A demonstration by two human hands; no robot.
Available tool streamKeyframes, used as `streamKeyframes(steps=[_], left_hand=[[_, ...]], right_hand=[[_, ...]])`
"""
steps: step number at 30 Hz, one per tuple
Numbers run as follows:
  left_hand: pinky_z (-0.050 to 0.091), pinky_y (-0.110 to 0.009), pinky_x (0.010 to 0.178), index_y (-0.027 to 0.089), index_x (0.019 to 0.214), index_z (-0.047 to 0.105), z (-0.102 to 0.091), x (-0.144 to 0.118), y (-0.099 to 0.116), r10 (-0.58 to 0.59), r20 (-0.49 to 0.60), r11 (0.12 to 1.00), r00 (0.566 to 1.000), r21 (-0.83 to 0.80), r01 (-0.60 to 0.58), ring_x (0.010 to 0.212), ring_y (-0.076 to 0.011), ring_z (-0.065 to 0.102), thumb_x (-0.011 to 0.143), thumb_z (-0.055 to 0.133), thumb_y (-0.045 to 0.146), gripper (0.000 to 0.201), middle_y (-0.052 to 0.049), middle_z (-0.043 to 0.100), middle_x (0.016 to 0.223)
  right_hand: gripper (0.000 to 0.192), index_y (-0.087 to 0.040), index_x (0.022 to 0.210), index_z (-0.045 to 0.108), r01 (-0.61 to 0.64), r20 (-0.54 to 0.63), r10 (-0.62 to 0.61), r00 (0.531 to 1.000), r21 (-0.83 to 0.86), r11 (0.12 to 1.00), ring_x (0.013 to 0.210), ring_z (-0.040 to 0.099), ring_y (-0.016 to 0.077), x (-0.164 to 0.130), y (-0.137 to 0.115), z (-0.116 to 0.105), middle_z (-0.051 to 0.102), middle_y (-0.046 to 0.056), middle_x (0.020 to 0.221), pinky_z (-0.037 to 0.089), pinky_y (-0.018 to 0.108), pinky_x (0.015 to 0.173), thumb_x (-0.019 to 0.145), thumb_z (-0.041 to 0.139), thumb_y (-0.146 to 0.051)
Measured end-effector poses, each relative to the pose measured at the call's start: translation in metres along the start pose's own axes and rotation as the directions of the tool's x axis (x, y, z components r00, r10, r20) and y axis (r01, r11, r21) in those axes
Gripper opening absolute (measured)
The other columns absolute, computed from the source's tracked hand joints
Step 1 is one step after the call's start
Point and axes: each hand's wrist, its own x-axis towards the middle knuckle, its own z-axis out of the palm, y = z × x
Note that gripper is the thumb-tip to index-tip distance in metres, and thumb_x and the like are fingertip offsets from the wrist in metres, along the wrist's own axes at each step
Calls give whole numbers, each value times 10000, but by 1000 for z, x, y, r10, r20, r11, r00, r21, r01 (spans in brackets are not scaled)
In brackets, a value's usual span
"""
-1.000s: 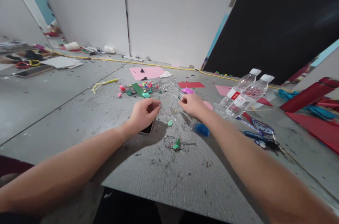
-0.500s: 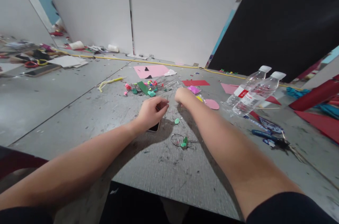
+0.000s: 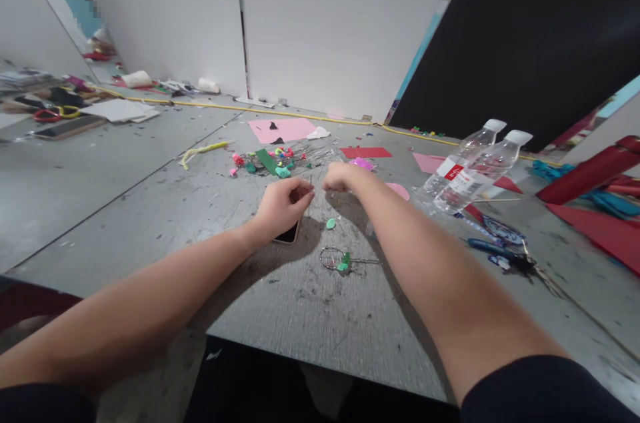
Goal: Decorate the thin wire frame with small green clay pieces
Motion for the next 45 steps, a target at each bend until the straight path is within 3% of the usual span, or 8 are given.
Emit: streamKeyframes(steps=[2, 7, 14, 22, 29, 36, 42, 45], left_hand=[[511, -274, 629, 206, 883, 726, 0, 0, 0, -7, -2, 1000, 1000, 0, 7, 668, -147, 647, 863, 644, 262, 101, -20, 748, 761], [507, -275, 636, 206, 863, 725, -1, 2, -1, -14, -22, 1000, 1000, -8, 14, 657, -142, 636, 857, 646, 242, 88, -22, 754, 769], [508, -276, 637, 200, 843, 708, -1, 5, -6, -92, -39, 994, 995, -65, 90, 677, -149, 654, 852, 648, 271, 94, -27, 750, 762], [530, -275, 634, 208, 835, 707, -1, 6, -7, -112, -45, 990, 993, -88, 108, 680, -148, 668, 851, 651, 275, 89, -35, 775, 795], [516, -268, 606, 206, 834, 705, 0, 7, -10, -117, -49, 990, 992, -84, 113, 653, -140, 647, 843, 660, 245, 61, -25, 755, 764], [505, -263, 595, 203, 820, 698, 0, 8, -9, -115, -48, 990, 992, -83, 111, 637, -138, 638, 842, 667, 248, 59, -18, 740, 734], [487, -252, 552, 206, 829, 697, -2, 9, -8, -115, -38, 990, 993, -80, 112, 610, -133, 623, 841, 660, 281, 84, -9, 736, 734], [484, -250, 557, 207, 830, 701, -2, 10, -10, -120, -34, 990, 992, -74, 118, 612, -128, 619, 839, 655, 278, 85, -12, 736, 740]], right_hand=[[140, -93, 882, 796, 37, 2, -37, 999, 17, 999, 649, 712, 226, -4, 8, -3, 763, 98, 731, 545, 311, 616, 829, 774, -220], [287, -167, 1122, 786, 245, -6, -245, 970, 47, 968, 878, 721, 174, -10, 28, -6, 793, 65, 1042, 533, 237, 745, 837, 753, -165], [940, -251, 1460, 630, 453, 98, -456, 884, 50, 890, 1076, 690, 261, 6, 26, -1, 718, 80, 1236, 544, 336, 921, 586, 976, -230], [1056, -330, 1523, 551, 416, 211, -425, 880, 89, 905, 1302, 628, 342, 16, 16, -6, 634, 93, 1464, 554, 393, 992, 569, 981, -184], [1155, -324, 1533, 476, 474, 197, -499, 844, 166, 865, 1292, 620, 360, 11, 19, 0, 554, 106, 1540, 549, 418, 997, 502, 977, -182], [946, -284, 1408, 559, 432, 186, -451, 873, 135, 892, 1276, 626, 325, 6, 26, 4, 623, 92, 1429, 555, 393, 1005, 559, 971, -208], [1303, -222, 1593, 407, 420, 237, -425, 874, 73, 905, 1490, 446, 392, 18, 14, -3, 404, 171, 1664, 445, 453, 1173, 444, 1023, -242], [1359, -232, 1610, 383, 418, 237, -421, 875, 67, 906, 1502, 430, 396, 21, 13, -3, 390, 163, 1674, 430, 461, 1187, 417, 1033, -268]])
